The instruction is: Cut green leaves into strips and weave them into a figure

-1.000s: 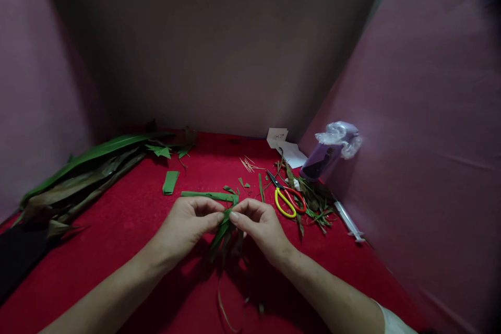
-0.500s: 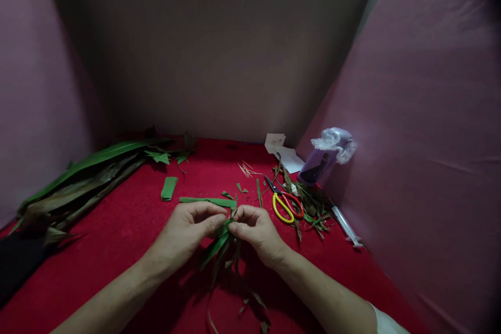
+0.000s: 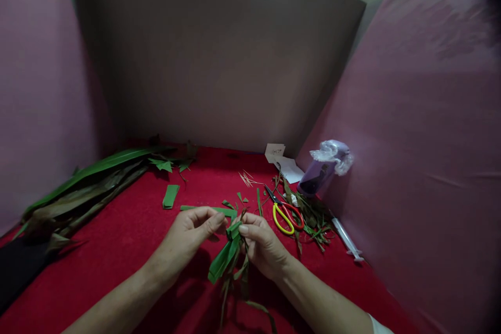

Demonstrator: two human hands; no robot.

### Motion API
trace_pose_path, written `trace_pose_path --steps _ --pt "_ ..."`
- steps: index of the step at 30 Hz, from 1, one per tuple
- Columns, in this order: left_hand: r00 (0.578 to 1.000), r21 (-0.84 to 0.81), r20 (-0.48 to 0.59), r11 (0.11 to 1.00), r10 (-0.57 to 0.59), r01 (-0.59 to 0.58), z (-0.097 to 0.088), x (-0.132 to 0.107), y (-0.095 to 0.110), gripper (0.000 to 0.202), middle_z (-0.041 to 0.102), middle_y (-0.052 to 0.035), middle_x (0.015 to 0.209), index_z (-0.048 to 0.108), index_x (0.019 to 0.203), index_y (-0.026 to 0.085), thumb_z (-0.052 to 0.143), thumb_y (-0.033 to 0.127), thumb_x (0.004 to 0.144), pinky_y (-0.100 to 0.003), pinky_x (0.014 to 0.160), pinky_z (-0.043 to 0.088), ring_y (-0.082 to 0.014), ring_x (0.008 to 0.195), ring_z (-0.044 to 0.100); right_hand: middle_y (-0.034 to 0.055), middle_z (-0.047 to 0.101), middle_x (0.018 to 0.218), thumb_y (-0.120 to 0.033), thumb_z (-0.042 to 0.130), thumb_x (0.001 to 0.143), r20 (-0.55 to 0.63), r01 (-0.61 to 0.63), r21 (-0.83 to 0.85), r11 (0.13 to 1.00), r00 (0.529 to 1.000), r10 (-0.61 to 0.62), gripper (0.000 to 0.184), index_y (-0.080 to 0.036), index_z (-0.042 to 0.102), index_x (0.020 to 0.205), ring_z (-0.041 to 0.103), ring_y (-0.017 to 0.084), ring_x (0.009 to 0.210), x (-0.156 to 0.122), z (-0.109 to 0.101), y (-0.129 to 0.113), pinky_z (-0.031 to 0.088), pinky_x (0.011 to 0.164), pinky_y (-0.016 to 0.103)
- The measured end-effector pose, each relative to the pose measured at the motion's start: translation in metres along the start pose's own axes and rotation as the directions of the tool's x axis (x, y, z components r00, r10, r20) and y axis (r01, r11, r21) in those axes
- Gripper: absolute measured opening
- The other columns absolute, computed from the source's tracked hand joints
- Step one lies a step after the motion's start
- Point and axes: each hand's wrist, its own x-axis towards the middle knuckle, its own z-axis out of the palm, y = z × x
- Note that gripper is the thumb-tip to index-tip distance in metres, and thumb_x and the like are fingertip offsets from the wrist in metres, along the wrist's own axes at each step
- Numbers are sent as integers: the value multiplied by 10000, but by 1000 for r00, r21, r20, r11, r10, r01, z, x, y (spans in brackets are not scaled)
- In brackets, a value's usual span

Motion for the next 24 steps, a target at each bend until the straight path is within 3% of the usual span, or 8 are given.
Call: trace_pose_path --steps 7,12,15,24 --pt "1000 12 -1 1000 -15 15 3 -1 3 262 609 5 637 652 658 169 634 409 760 -226 608 418 -138 633 545 -13 588 641 -232 760 620 -26 24 -31 999 999 -24 217 -142 584 709 535 97 556 1 -1 3 435 590 216" --pt "989 -56 53 989 -136 139 7 -2 -1 226 603 20 580 621 657 161 715 365 681 -212 503 397 -109 514 519 -30 564 586 -252 776 619 -92 98 -158 983 989 -114 238 -141 574 676 483 77 517 3 -2 5 380 537 195" --pt "981 -116 28 974 -192 194 8 -3 -3 210 608 22 552 613 638 153 726 327 669 -195 471 387 -93 478 513 -31 566 583 -282 769 642 -112 111 -231 967 984 -140 236 -142 581 670 482 80 525 3 -1 5 373 536 197" --pt "978 -238 2 950 -209 204 6 1 -10 132 617 43 537 648 663 155 717 257 709 -145 432 361 -54 452 504 -13 598 619 -270 755 650 -114 134 -326 936 977 -180 198 -130 621 692 485 81 538 2 1 5 366 546 206"
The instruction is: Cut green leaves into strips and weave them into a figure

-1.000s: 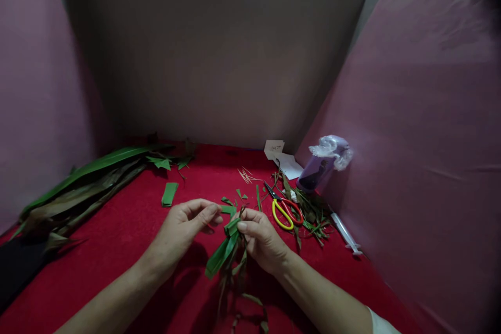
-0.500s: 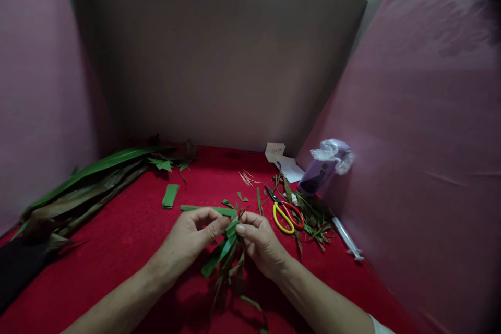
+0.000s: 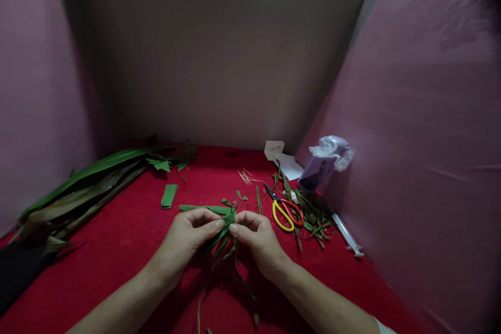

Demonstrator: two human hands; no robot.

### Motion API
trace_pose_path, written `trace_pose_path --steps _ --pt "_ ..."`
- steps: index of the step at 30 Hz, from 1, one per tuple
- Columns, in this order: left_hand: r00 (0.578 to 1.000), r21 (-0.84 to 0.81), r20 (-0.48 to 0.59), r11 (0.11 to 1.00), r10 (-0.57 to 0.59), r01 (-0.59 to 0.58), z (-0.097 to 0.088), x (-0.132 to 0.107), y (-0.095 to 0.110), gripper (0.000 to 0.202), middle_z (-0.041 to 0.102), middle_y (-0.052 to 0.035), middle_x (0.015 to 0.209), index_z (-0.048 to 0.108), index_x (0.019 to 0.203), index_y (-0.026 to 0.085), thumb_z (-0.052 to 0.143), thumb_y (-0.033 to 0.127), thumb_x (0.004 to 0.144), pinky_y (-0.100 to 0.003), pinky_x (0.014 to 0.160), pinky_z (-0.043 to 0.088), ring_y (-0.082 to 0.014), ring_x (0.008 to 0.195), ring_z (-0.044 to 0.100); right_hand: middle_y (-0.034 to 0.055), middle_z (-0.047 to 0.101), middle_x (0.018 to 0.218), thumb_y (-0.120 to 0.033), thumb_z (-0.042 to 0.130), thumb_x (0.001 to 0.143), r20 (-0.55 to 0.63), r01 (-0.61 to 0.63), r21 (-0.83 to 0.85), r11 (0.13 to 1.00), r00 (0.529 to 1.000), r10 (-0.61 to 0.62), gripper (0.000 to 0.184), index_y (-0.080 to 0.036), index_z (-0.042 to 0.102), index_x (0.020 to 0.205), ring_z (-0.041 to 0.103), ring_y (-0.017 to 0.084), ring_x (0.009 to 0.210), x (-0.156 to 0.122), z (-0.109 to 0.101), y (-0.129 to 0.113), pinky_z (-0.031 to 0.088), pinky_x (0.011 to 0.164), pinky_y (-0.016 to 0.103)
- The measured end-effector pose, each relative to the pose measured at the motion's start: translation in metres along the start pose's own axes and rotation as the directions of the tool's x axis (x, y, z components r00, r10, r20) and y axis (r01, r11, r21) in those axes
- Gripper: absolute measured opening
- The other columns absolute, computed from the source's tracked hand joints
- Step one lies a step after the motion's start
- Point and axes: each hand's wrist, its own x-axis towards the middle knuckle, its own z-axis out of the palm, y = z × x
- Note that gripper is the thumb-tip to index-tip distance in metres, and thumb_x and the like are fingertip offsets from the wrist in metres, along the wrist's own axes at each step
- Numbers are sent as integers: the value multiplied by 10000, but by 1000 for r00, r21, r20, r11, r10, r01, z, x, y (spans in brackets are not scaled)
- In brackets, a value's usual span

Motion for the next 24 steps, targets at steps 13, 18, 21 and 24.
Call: trace_pose_path --steps 13,18,21,24 --pt "995 -46 92 998 -49 53 -7 6 -4 244 734 -61 753 701 847 144 753 313 678 -245 590 507 -167 622 663 -17 568 527 -258 757 654 53 -84 47 995 995 81 198 -123 612 654 464 78 466 2 -6 -3 341 499 207" --pt "996 -97 77 994 -34 41 -3 5 0 340 734 -85 833 679 986 167 655 416 757 -324 601 535 -199 618 669 -3 579 598 -237 744 679 113 -112 83 990 988 102 166 -103 658 726 459 65 490 3 -6 -2 339 511 204" --pt "998 -86 50 995 -36 40 -5 6 -1 302 733 -77 831 689 939 166 698 372 719 -317 615 535 -196 634 670 13 600 660 -236 749 673 151 -166 123 978 978 147 188 -103 674 783 486 72 518 3 -6 -2 358 531 213" --pt "1000 -41 -14 999 -16 15 -6 8 -3 253 732 -66 826 702 851 159 763 272 633 -291 644 526 -192 676 671 15 600 642 -242 774 635 147 -225 138 965 968 205 207 -99 672 744 505 80 515 3 -5 -3 366 531 219"
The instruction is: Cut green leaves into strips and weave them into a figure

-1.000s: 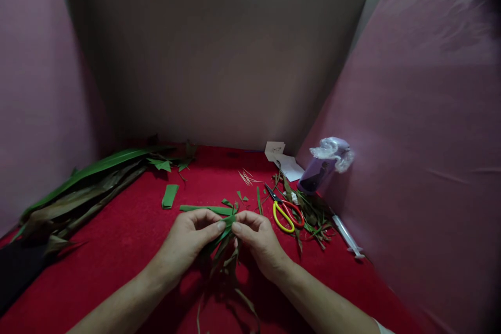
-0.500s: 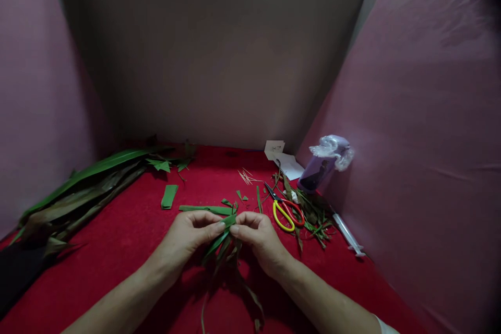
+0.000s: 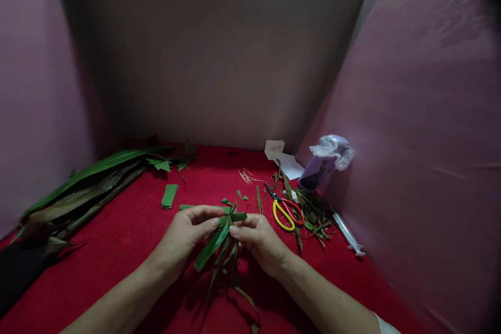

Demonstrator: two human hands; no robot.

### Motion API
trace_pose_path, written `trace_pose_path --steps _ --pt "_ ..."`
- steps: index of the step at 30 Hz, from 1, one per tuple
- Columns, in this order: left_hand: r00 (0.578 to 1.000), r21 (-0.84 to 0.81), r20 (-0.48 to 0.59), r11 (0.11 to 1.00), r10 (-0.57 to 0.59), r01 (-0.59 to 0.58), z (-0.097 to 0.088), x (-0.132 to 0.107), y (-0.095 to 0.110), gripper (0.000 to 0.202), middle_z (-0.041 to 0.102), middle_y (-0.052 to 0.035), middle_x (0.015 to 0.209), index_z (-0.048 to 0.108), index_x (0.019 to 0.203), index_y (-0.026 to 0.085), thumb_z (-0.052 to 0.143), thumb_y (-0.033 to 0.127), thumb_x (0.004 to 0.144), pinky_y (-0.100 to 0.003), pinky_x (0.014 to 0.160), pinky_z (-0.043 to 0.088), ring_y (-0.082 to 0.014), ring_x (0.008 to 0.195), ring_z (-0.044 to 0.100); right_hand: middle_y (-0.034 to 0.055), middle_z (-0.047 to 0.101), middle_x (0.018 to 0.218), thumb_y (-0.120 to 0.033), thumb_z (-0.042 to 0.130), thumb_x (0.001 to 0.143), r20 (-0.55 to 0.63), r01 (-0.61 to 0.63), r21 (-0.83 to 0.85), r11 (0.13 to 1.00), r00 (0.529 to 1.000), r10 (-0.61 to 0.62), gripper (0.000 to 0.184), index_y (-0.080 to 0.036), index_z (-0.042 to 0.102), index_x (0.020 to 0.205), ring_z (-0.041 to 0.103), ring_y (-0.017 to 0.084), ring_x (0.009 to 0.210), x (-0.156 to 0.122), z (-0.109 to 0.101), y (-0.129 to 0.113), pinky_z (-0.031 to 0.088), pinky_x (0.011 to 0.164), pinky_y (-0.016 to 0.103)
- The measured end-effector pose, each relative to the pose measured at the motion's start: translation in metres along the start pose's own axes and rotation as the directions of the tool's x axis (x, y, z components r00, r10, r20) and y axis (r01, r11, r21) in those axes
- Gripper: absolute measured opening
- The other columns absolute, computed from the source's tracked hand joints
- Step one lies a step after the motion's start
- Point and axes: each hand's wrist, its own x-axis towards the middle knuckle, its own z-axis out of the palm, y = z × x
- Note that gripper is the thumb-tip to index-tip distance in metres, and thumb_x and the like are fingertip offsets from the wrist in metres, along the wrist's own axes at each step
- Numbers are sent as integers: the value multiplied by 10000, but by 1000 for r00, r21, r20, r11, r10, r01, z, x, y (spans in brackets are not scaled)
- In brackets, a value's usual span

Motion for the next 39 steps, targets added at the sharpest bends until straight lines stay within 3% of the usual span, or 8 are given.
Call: trace_pose_path --steps 7,12,16,20,24,28,36,39 --pt "994 56 -96 997 59 -54 -4 6 -3 212 706 -32 671 695 770 152 764 236 588 -256 567 492 -148 568 621 -10 570 555 -253 797 608 76 -79 -4 997 994 79 234 -90 664 711 467 62 447 -1 -1 0 343 484 204" --pt "997 115 -16 991 70 -68 -11 12 -4 207 706 -45 665 695 738 142 773 240 573 -265 580 487 -148 567 615 2 601 576 -253 811 582 112 -126 56 990 987 119 267 -78 655 709 512 67 468 1 -3 -2 386 514 207" --pt "998 101 70 995 -5 -2 -10 13 -11 228 693 -47 620 688 721 140 782 272 560 -277 550 476 -153 520 606 2 615 588 -298 812 551 175 -212 130 969 966 188 297 -92 639 676 549 84 501 -1 0 -3 433 563 230" --pt "1000 132 -5 991 19 -18 -14 19 -11 256 643 -27 515 677 656 126 805 268 485 -251 476 431 -128 431 546 -14 584 523 -264 815 530 193 -227 89 970 959 207 265 -93 629 610 516 73 446 -4 1 -6 399 503 212" --pt "968 179 -199 976 156 -121 -32 32 -3 246 600 26 497 658 682 140 772 256 497 -215 444 387 -87 408 492 -36 568 497 -201 802 566 107 -138 -10 990 985 139 196 -95 646 618 441 35 405 0 -8 -14 316 447 176" --pt "914 257 -323 952 247 -166 -49 45 -1 239 565 40 475 613 683 143 724 269 512 -213 403 378 -94 391 486 -34 562 509 -253 807 564 -46 -69 -205 976 997 61 235 -108 624 599 447 48 425 7 -20 -23 310 456 190" --pt "927 406 -216 892 305 -199 -35 51 -23 261 586 4 488 650 804 112 604 298 627 -275 434 465 -137 403 534 -34 558 555 -306 785 597 -90 -61 -195 979 995 44 263 -120 605 642 480 65 482 10 -30 -27 337 498 205" --pt "899 515 -201 823 388 -240 -37 51 -16 276 653 -38 611 689 862 138 601 304 660 -298 522 497 -171 514 599 -30 557 555 -315 790 589 -86 -77 -210 975 994 60 276 -116 604 636 478 65 478 11 -28 -23 332 491 206"
